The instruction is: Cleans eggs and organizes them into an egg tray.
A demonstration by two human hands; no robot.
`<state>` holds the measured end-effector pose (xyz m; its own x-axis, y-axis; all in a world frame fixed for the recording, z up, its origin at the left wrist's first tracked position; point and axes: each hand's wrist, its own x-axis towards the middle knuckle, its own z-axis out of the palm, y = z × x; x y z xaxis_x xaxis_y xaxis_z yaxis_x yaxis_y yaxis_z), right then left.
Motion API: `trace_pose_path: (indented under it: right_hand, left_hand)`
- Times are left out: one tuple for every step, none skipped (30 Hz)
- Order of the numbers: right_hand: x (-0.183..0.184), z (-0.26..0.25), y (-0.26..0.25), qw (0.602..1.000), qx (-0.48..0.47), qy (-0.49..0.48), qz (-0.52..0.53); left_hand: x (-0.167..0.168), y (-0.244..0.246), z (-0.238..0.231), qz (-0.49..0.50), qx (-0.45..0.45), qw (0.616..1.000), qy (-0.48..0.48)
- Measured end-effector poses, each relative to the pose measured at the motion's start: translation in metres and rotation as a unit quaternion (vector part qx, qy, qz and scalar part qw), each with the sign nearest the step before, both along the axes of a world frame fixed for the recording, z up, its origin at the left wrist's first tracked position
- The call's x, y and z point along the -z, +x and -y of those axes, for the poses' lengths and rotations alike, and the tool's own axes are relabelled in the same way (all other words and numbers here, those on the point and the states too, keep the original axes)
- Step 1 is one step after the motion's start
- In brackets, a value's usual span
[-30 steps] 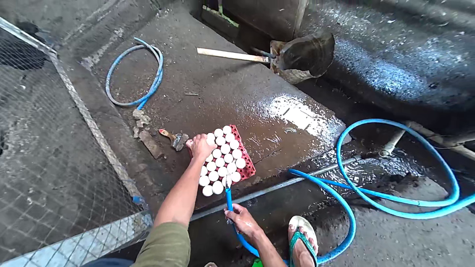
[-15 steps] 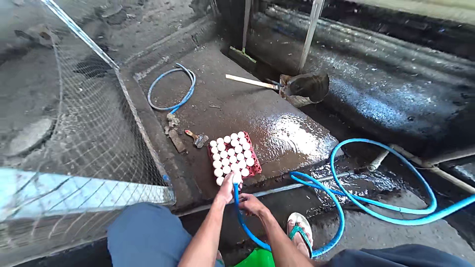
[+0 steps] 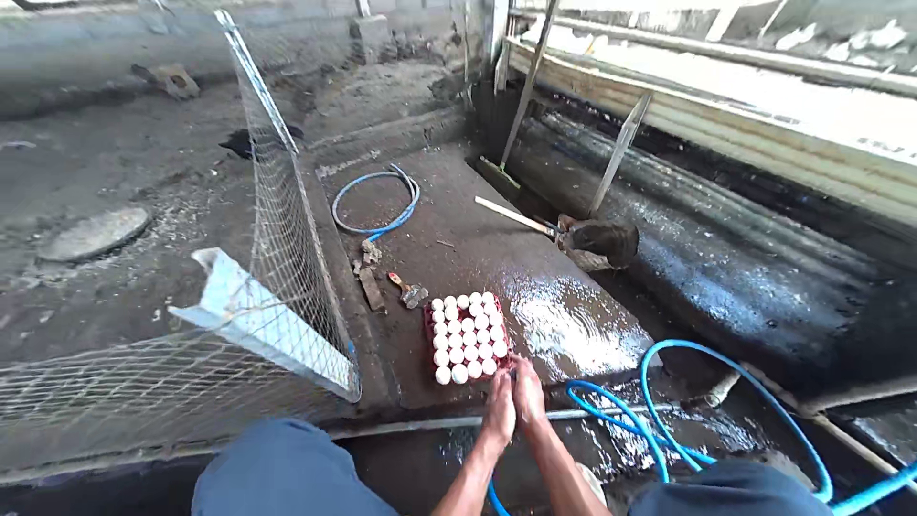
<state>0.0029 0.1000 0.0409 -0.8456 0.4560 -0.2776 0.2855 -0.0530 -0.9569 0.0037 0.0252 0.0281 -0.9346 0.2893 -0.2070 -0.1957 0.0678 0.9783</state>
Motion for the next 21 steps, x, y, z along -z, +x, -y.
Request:
trace_pose_path:
  right_hand:
    - [-0.004, 0.009, 0.006, 0.999, -0.009, 0.023, -0.02]
    - [-0.003, 0.014, 0.011, 0.998, -0.022, 0.04, -0.044]
    - [0.0, 0.015, 0.012, 0.997, -0.022, 0.045, -0.054]
    - [0.003, 0.013, 0.008, 0.998, -0.001, 0.033, -0.047]
    - [0.002, 0.009, 0.0, 0.999, 0.028, 0.013, -0.024]
    - [-0.004, 0.007, -0.006, 0.999, 0.051, -0.006, 0.01]
    - [-0.01, 0.013, -0.009, 0.998, 0.058, -0.002, 0.032]
    - [-0.015, 0.023, -0.005, 0.999, 0.036, 0.021, 0.025]
    - [-0.019, 0.032, 0.001, 0.999, 0.003, 0.05, 0.002]
    - [-0.02, 0.038, 0.008, 0.997, -0.024, 0.072, -0.019]
    - [-0.018, 0.039, 0.011, 0.996, -0.033, 0.083, -0.028]
    - [-0.015, 0.036, 0.008, 0.997, -0.023, 0.078, -0.018]
    - [-0.014, 0.031, 0.001, 0.998, -0.004, 0.057, 0.002]
    - [-0.016, 0.027, -0.006, 0.999, 0.006, 0.036, 0.029]
    - [-0.02, 0.029, -0.009, 0.998, -0.008, 0.031, 0.049]
    - [-0.022, 0.033, -0.007, 0.997, -0.042, 0.047, 0.047]
    - [-0.021, 0.036, -0.003, 0.994, -0.077, 0.074, 0.026]
    - [-0.017, 0.036, 0.0, 0.991, -0.097, 0.097, -0.002]
    - [-0.009, 0.033, 0.002, 0.989, -0.094, 0.116, -0.022]
    - [0.001, 0.026, 0.001, 0.991, -0.073, 0.11, -0.029]
    - [0.005, 0.02, -0.003, 0.995, -0.051, 0.084, -0.022]
  left_hand:
    - [0.001, 0.0, 0.002, -0.006, -0.019, 0.999, 0.024]
    - [-0.01, 0.002, 0.007, 0.018, -0.02, 0.998, 0.053]
    - [-0.019, 0.006, 0.011, 0.043, -0.013, 0.997, 0.067]
    - [-0.023, 0.008, 0.014, 0.062, -0.002, 0.996, 0.066]
    - [-0.024, 0.008, 0.016, 0.072, 0.013, 0.995, 0.065]
    - [-0.023, 0.008, 0.016, 0.075, 0.014, 0.995, 0.062]
    - [-0.02, 0.007, 0.016, 0.061, -0.006, 0.996, 0.064]
    - [-0.018, 0.006, 0.016, 0.035, -0.044, 0.997, 0.061]
    - [-0.017, 0.004, 0.016, 0.015, -0.075, 0.995, 0.056]
    - [-0.017, 0.005, 0.019, 0.009, -0.086, 0.995, 0.051]
    - [-0.019, 0.008, 0.022, 0.017, -0.083, 0.995, 0.047]
    - [-0.02, 0.011, 0.025, 0.021, -0.07, 0.997, 0.033]
    - [-0.019, 0.011, 0.026, 0.02, -0.056, 0.998, 0.025]
    - [-0.017, 0.009, 0.025, 0.02, -0.048, 0.998, 0.027]
    - [-0.01, 0.005, 0.024, 0.008, -0.061, 0.998, 0.028]
    - [0.004, 0.0, 0.022, -0.007, -0.08, 0.996, 0.038]
    - [0.017, -0.004, 0.019, -0.021, -0.098, 0.994, 0.053]
    - [0.031, -0.006, 0.017, -0.03, -0.104, 0.992, 0.071]
    - [0.043, -0.006, 0.016, -0.05, -0.094, 0.991, 0.077]
    - [0.046, -0.003, 0.018, -0.078, -0.074, 0.991, 0.076]
    - [0.039, 0.001, 0.022, -0.13, -0.062, 0.987, 0.075]
